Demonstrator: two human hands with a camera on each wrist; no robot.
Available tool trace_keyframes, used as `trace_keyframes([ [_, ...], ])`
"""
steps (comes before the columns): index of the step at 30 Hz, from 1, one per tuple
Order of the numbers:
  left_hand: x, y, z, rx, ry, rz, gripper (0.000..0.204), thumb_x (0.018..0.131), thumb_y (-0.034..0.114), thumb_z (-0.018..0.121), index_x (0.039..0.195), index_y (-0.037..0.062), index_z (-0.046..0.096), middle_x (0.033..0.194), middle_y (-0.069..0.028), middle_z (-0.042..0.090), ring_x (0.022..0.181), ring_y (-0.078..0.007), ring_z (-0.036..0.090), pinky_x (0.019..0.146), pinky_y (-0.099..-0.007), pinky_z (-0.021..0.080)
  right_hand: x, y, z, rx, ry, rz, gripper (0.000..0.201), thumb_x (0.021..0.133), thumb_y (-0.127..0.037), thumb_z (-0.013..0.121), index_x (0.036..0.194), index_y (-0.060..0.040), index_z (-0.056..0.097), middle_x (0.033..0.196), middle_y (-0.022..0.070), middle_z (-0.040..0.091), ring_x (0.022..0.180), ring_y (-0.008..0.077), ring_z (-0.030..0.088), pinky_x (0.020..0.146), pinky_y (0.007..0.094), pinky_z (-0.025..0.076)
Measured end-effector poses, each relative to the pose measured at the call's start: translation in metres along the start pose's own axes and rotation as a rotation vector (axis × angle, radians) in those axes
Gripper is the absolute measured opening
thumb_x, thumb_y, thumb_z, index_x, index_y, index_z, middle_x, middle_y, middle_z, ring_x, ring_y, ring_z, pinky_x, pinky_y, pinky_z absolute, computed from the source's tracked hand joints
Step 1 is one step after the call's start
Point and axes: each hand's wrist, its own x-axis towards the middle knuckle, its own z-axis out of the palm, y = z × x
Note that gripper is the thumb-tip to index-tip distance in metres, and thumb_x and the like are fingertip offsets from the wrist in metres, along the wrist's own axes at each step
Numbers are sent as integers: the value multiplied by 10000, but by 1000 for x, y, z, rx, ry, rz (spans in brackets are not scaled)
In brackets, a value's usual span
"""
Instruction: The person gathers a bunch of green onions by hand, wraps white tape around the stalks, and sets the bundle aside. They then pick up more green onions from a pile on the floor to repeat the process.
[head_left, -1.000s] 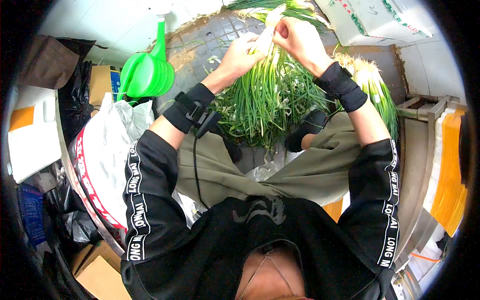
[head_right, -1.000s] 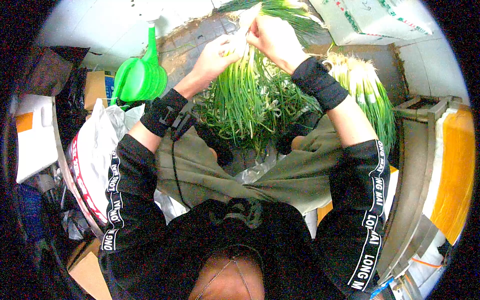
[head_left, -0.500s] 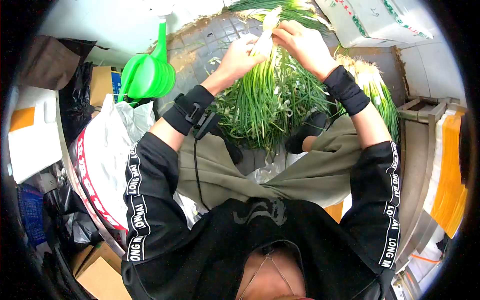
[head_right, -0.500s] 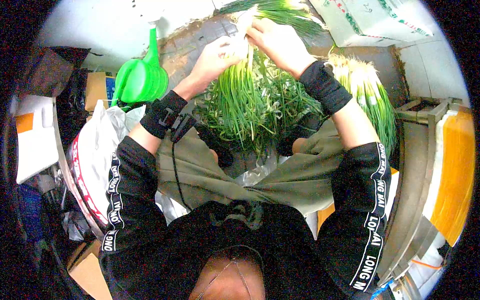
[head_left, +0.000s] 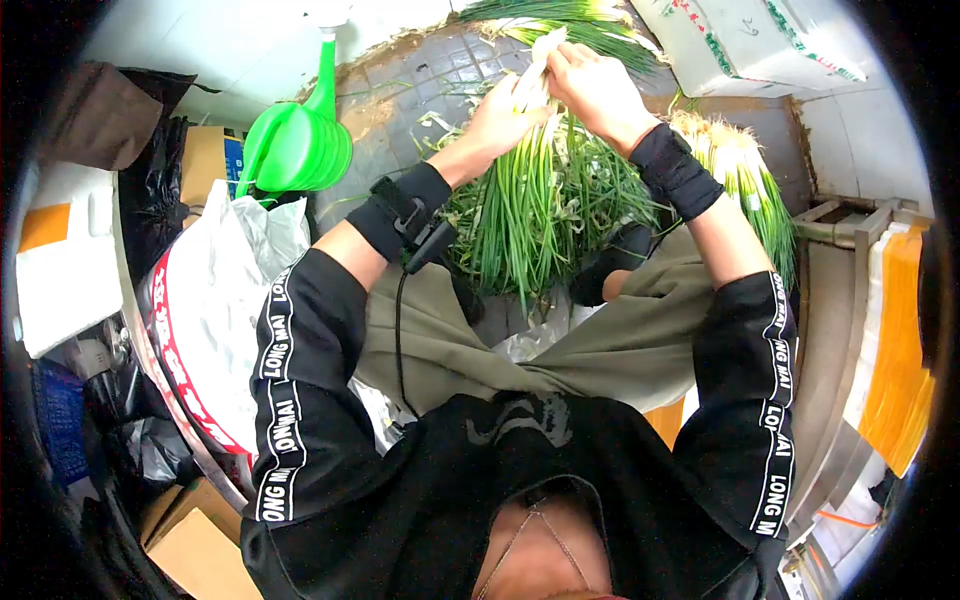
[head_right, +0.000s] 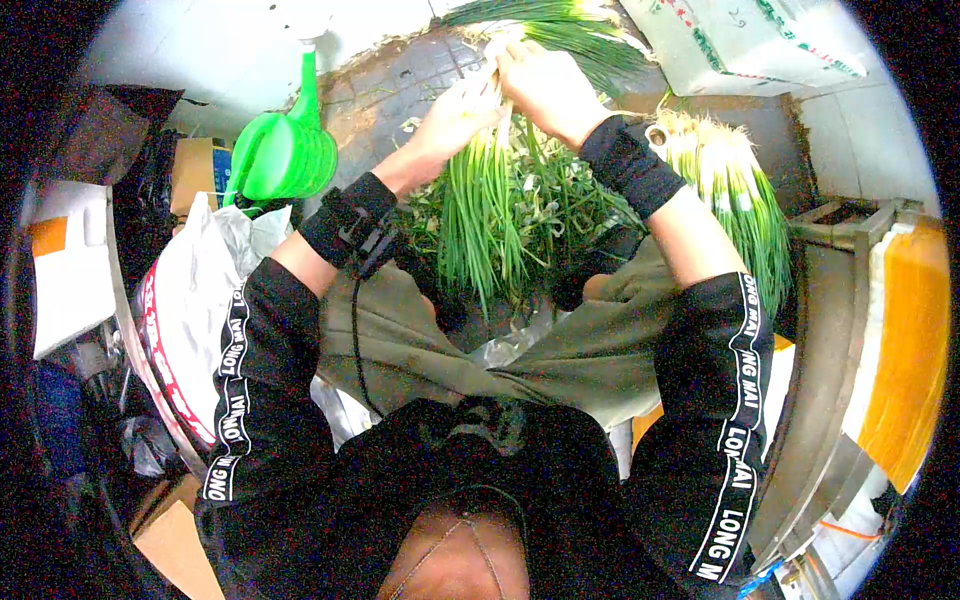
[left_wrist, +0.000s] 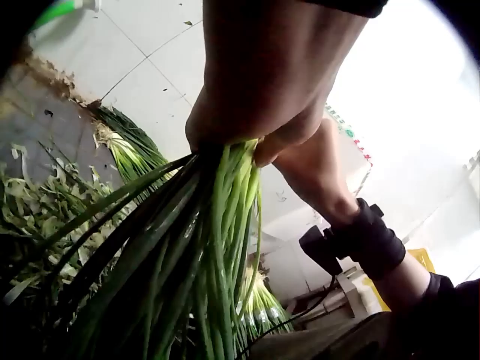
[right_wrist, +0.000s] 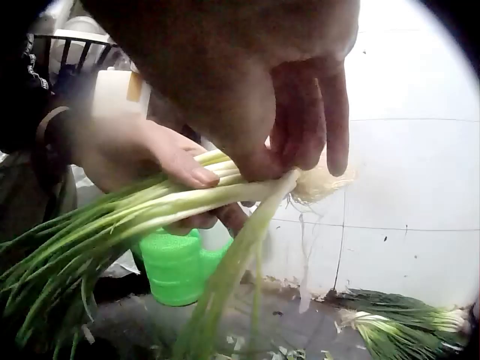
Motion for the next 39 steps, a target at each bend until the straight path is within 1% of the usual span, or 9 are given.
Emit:
trace_keyframes([
  [4,-2,11,-9,68,-179,-96,470,916,183,659,1323,-12,531,1089,-46,657,1006,-132,594,919,-302,463,-2,8,5,88,6,31,212,817,-150,632,946,-9,538,911,128,594,878,311,644,694,386,543],
  [14,-3,11,-29,-193,-292,-46,384,909,145,614,1256,-20,601,1086,-39,659,969,-114,595,896,-265,461,-6,26,9,412,23,202,187,838,-149,692,942,-16,611,848,127,645,746,275,670,681,343,531],
  [16,-7,23,-31,-200,-292,-41,360,896,102,609,1232,-27,594,1034,-34,652,912,-107,597,848,-260,467,-8,35,11,448,125,222,183,852,-196,654,878,-24,597,808,154,646,726,350,651,666,404,525],
  [22,-11,33,-24,-254,-266,-16,383,879,56,601,1251,-23,555,983,-39,642,866,-110,602,812,-262,482,-15,33,8,776,106,315,202,861,-194,685,949,-13,668,777,87,674,705,137,650,702,284,533],
  [27,-5,26,-27,-187,-65,66,556,869,183,719,1347,14,490,1111,-46,633,943,-111,586,864,-271,478,-12,34,-9,876,120,399,181,875,-168,681,956,-7,668,816,44,691,755,89,650,733,256,537],
  [28,-2,21,-24,-149,3,149,495,851,187,755,1261,17,537,1111,-41,623,921,-104,584,851,-267,485,-10,31,-11,934,116,392,173,881,-160,674,961,-7,669,812,32,689,758,84,647,734,254,537],
  [34,-1,28,-19,-200,-118,25,316,873,246,742,1086,30,654,937,9,641,819,-75,569,742,-240,457,-2,18,-27,1426,-26,407,168,932,-128,621,1000,25,636,854,36,679,768,84,641,748,243,538],
  [38,-2,34,-11,-268,-150,13,283,889,277,721,1039,39,689,885,4,664,775,-64,558,698,-228,443,-6,23,-25,1332,21,426,176,925,-153,639,989,10,626,830,43,669,746,113,654,722,266,538],
  [39,-4,37,-10,-290,-174,17,285,887,286,722,1030,41,693,869,5,668,764,-62,553,685,-228,440,-7,26,-24,1002,85,297,182,917,-165,650,986,0,618,821,64,661,732,143,661,714,281,537],
])
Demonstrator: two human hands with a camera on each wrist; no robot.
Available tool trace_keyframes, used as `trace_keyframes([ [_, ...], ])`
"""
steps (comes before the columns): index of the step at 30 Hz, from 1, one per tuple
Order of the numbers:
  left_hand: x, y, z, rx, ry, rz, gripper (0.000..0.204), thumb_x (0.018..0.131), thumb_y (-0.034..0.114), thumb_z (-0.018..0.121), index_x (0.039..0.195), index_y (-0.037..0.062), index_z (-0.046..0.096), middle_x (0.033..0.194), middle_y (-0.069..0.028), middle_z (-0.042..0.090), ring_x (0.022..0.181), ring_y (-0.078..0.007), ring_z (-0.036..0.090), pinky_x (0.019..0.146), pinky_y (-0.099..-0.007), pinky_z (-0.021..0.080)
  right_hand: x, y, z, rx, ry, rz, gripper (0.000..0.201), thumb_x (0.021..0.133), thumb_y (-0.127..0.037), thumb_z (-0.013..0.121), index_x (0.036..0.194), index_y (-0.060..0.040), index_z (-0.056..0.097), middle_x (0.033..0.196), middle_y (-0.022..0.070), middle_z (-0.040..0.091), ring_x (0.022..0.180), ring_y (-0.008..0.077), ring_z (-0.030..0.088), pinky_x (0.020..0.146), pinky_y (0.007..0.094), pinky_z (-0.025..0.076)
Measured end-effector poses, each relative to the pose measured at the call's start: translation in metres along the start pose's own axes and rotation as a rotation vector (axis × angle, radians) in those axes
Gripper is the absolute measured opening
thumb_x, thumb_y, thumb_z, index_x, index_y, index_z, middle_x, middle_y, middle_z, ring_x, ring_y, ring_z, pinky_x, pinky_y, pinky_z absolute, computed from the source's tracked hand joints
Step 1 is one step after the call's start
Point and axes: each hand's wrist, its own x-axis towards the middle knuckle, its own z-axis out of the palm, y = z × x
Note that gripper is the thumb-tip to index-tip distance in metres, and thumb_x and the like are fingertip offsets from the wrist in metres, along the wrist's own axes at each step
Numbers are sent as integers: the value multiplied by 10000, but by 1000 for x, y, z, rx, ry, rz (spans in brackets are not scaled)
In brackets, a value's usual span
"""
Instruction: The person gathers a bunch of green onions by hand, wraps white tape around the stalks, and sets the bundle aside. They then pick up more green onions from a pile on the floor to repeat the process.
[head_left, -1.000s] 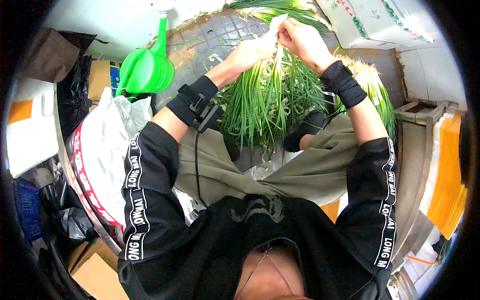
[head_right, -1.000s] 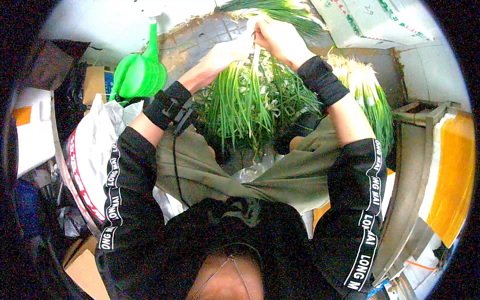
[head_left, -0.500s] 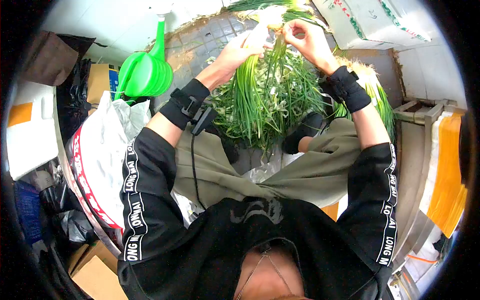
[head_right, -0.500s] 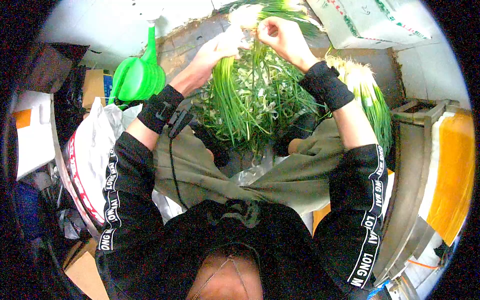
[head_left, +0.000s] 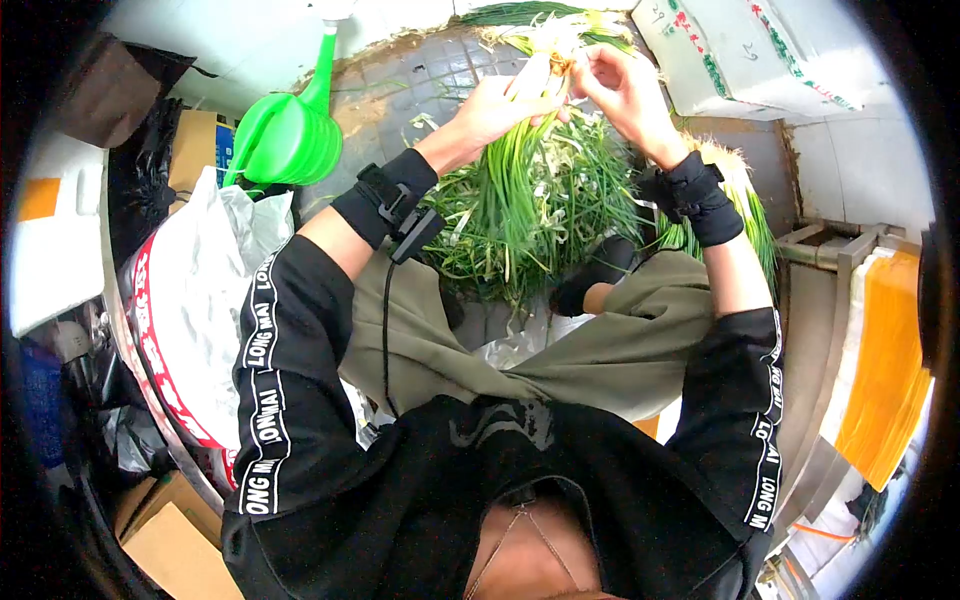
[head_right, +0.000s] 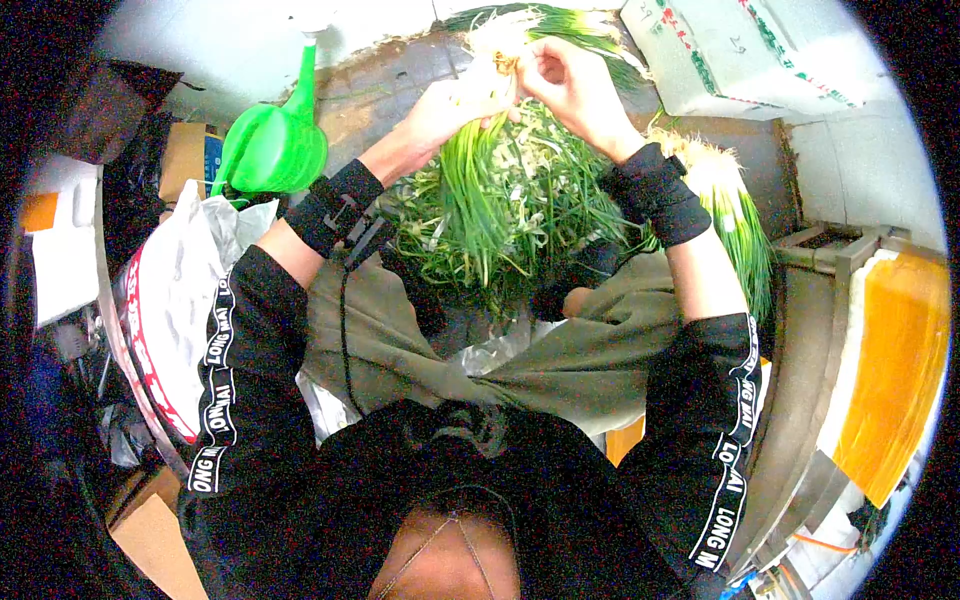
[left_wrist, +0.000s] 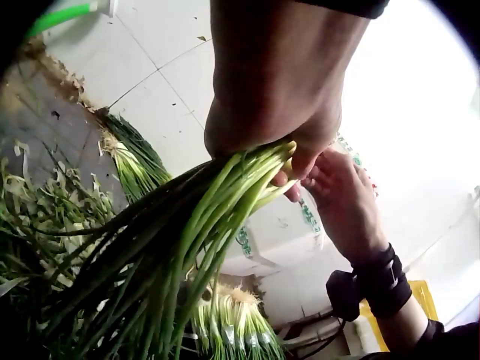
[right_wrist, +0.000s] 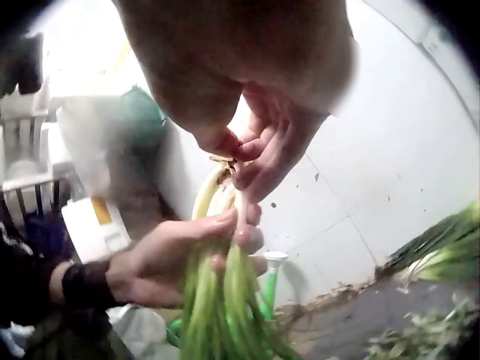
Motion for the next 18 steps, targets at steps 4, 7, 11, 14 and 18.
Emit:
trace_keyframes([
  [4,3,-8,-6,116,-27,-37,306,883,299,721,1040,38,699,877,-2,686,738,-58,538,661,-230,435,-1,5,-1,-474,143,-247,198,896,-187,672,999,-35,598,804,124,629,712,230,665,694,317,534],
  [7,1,-14,-9,185,-60,-62,312,881,312,716,1025,36,701,905,-12,692,722,-54,524,653,-231,432,4,8,-14,-507,267,-239,182,892,-178,670,1020,-64,607,825,121,649,725,263,669,689,339,538],
  [11,-3,-11,-13,24,9,-99,244,889,238,696,987,15,678,890,-34,689,697,-60,538,622,-229,436,-7,30,-23,-609,93,-99,188,844,-130,671,1009,-70,603,822,124,654,759,287,670,693,366,534],
  [14,-2,-13,-16,-80,50,-78,184,882,170,694,952,2,668,835,-32,677,675,-62,554,583,-227,439,-24,49,-9,-709,-113,-109,191,793,-29,598,979,-73,588,965,171,649,836,363,664,740,445,535],
  [18,-8,-6,-13,-22,18,-85,257,926,216,651,1061,-3,663,1047,-78,706,748,-59,553,666,-224,450,-31,37,-2,-808,-249,1,243,783,-3,573,1008,-90,610,967,166,636,823,374,656,753,464,537],
])
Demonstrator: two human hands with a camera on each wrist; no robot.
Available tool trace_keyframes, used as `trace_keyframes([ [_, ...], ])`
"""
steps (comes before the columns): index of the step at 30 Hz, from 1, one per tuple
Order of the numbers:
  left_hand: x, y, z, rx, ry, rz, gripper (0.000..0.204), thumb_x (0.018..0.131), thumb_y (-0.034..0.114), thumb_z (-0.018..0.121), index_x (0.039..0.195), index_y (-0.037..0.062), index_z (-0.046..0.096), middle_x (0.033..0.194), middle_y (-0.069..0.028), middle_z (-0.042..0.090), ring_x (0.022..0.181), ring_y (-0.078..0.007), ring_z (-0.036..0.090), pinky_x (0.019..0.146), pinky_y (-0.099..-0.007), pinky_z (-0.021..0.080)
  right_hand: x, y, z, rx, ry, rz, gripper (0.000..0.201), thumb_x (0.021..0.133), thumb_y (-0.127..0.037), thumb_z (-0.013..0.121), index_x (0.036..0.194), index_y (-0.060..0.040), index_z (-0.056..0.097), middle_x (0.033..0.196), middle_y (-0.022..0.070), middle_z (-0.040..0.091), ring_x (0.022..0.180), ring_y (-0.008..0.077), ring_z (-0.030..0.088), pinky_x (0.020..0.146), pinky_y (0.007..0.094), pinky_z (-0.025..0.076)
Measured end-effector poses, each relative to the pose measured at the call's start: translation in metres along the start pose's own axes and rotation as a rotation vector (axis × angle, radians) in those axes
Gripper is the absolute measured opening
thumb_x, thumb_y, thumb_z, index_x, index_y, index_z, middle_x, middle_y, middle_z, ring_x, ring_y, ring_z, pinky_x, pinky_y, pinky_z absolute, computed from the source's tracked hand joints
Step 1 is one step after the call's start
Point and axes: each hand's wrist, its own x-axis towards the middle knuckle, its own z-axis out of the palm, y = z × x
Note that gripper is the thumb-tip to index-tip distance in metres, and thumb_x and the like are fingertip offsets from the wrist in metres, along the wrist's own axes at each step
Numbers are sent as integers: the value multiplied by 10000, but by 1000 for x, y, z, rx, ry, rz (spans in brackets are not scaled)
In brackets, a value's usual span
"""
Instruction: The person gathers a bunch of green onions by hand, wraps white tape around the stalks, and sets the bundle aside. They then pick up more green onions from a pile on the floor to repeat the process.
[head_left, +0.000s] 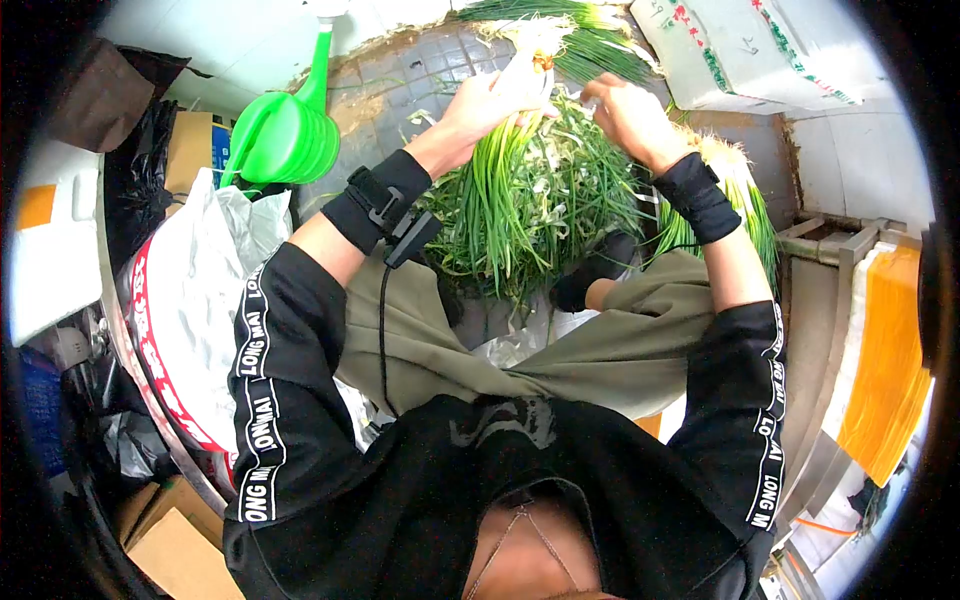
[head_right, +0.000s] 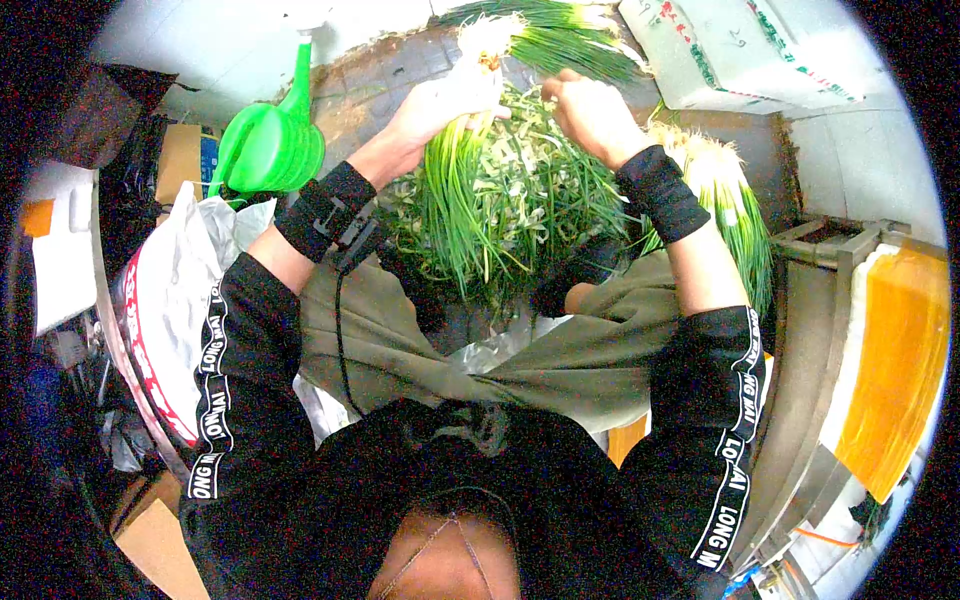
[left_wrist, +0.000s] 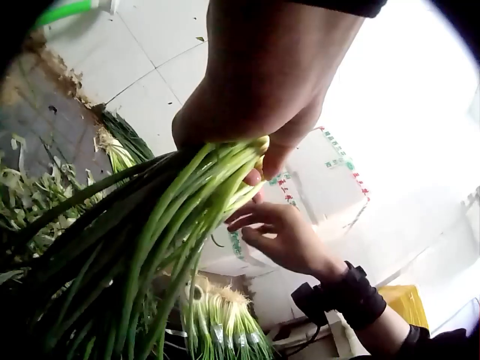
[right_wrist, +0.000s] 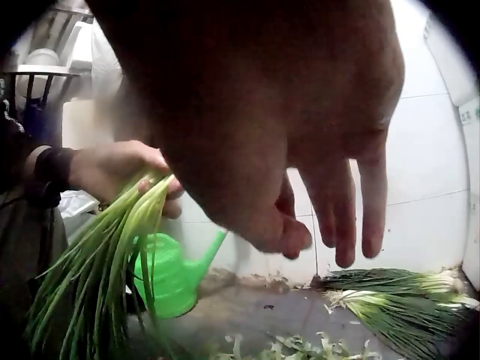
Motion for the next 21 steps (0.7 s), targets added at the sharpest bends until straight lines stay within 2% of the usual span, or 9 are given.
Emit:
trace_keyframes([
  [2,0,-4,0,-21,34,6,251,917,211,662,1054,0,665,1037,-77,706,753,-58,556,659,-220,450,8,-20,-19,20,105,-22,185,837,-57,591,1015,-100,621,929,142,629,788,350,659,724,437,541],
  [4,-1,-3,2,-42,73,11,245,909,206,673,1047,4,667,1026,-75,706,758,-58,558,653,-217,450,13,-47,-34,314,273,10,146,885,-151,621,1023,-105,614,901,113,607,779,315,652,698,396,539],
  [5,-2,-2,5,-75,125,-2,210,874,175,699,997,6,674,901,-28,671,711,-53,551,614,-214,433,15,-48,-30,200,323,-156,188,898,-223,643,1041,-109,602,924,94,588,791,292,642,688,366,533],
  [6,-4,-1,7,-109,177,-17,178,840,144,725,947,9,681,776,19,635,664,-47,543,575,-212,416,17,-51,-29,202,321,-157,188,898,-223,643,1041,-109,602,924,94,588,791,292,642,688,366,533],
  [7,-2,-4,4,-109,178,-19,178,840,144,725,947,9,681,776,19,635,664,-47,543,575,-212,416,18,-55,-27,116,311,-228,202,891,-223,647,1050,-109,594,944,90,583,811,288,640,692,366,531],
  [10,1,-11,0,30,141,-63,248,863,160,714,1055,7,678,950,-34,704,716,-61,562,635,-223,459,20,-56,-27,25,293,-281,223,889,-237,642,1057,-103,581,981,85,573,839,289,637,697,373,528],
  [13,2,-14,5,72,109,-18,185,845,116,708,995,9,685,858,-8,683,687,-66,563,617,-235,460,22,-52,-27,54,264,-258,222,865,-208,631,1048,-95,577,986,90,570,843,292,633,709,375,528],
  [18,0,-15,7,307,241,-51,111,797,101,739,835,18,675,760,-11,669,649,-74,580,591,-247,465,22,-57,-25,-200,250,-454,265,787,-170,604,1033,-74,586,1053,63,559,945,226,612,752,325,516],
  [21,0,-13,11,262,327,-66,148,728,115,787,772,14,689,656,-11,639,572,-74,553,532,-260,420,21,-58,-20,-287,256,-473,270,790,-173,594,1029,-48,585,1067,55,556,1000,207,593,767,313,512],
])
